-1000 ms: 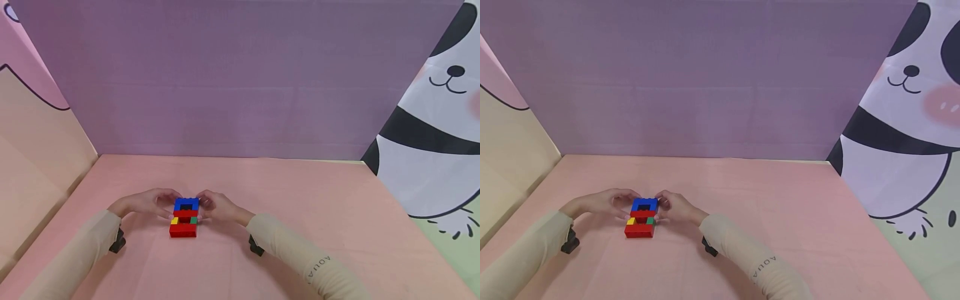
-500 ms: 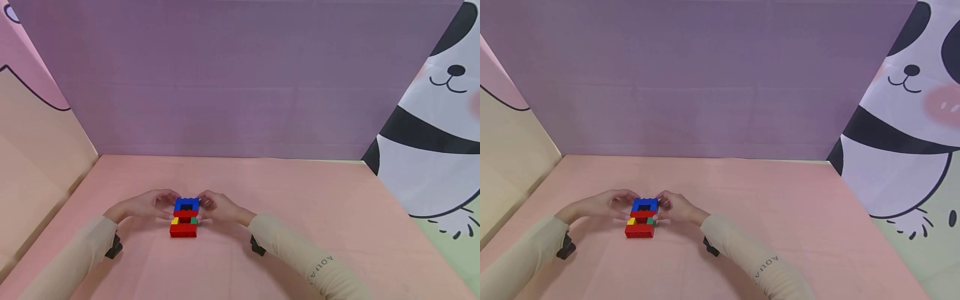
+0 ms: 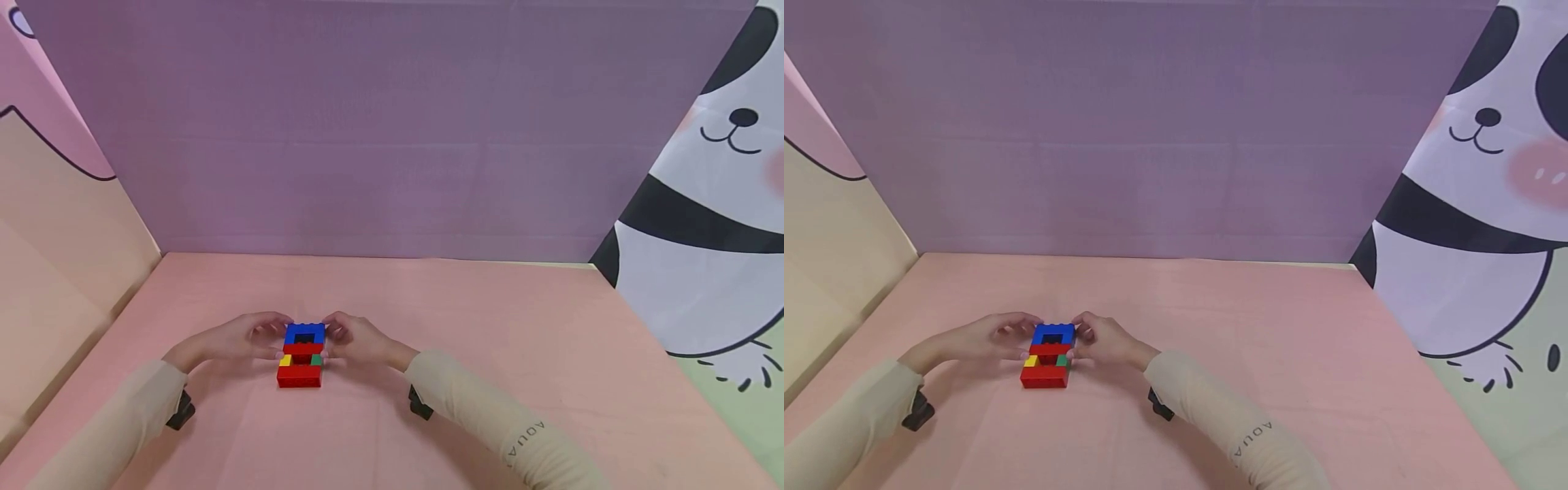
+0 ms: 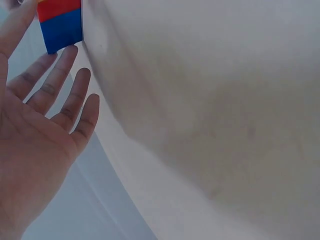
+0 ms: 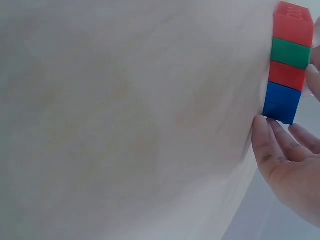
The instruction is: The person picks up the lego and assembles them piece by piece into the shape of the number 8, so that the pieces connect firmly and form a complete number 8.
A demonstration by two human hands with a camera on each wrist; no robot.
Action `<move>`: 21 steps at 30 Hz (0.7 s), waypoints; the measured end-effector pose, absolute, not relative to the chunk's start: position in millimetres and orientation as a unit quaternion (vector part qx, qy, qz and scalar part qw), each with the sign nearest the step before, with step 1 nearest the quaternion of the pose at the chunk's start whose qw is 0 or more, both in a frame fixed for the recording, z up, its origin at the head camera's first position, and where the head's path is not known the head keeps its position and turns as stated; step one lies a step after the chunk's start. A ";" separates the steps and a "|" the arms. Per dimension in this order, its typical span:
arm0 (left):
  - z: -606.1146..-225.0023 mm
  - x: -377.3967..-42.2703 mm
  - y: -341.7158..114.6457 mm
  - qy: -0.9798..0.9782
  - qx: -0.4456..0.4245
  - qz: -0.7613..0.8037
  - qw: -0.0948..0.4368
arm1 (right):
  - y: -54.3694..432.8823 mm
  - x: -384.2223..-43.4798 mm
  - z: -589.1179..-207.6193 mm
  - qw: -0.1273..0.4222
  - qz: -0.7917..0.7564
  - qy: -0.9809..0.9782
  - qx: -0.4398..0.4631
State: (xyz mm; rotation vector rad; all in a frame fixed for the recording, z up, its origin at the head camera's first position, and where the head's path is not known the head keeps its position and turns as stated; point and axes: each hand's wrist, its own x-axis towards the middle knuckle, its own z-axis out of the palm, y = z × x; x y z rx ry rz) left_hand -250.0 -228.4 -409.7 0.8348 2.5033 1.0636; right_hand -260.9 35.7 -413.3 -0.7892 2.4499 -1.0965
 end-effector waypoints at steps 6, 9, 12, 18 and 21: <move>-405.4 -245.1 -228.2 0.874 0.288 0.365 0.143 | 39.6 -258.9 -410.1 0.164 -0.388 0.860 -0.288; -404.6 -243.7 -229.4 0.878 0.288 0.357 0.138 | 43.6 -258.3 -410.1 0.152 -0.390 0.858 -0.296; -403.9 -242.7 -231.6 0.883 0.284 0.351 0.132 | 50.0 -257.6 -408.5 0.146 -0.393 0.858 -0.296; -401.9 -240.2 -238.9 0.895 0.269 0.337 0.114 | 69.4 -258.3 -402.5 0.125 -0.392 0.860 -0.302; -400.7 -238.2 -243.9 0.901 0.266 0.329 0.101 | 80.5 -259.0 -401.3 0.112 -0.389 0.863 -0.302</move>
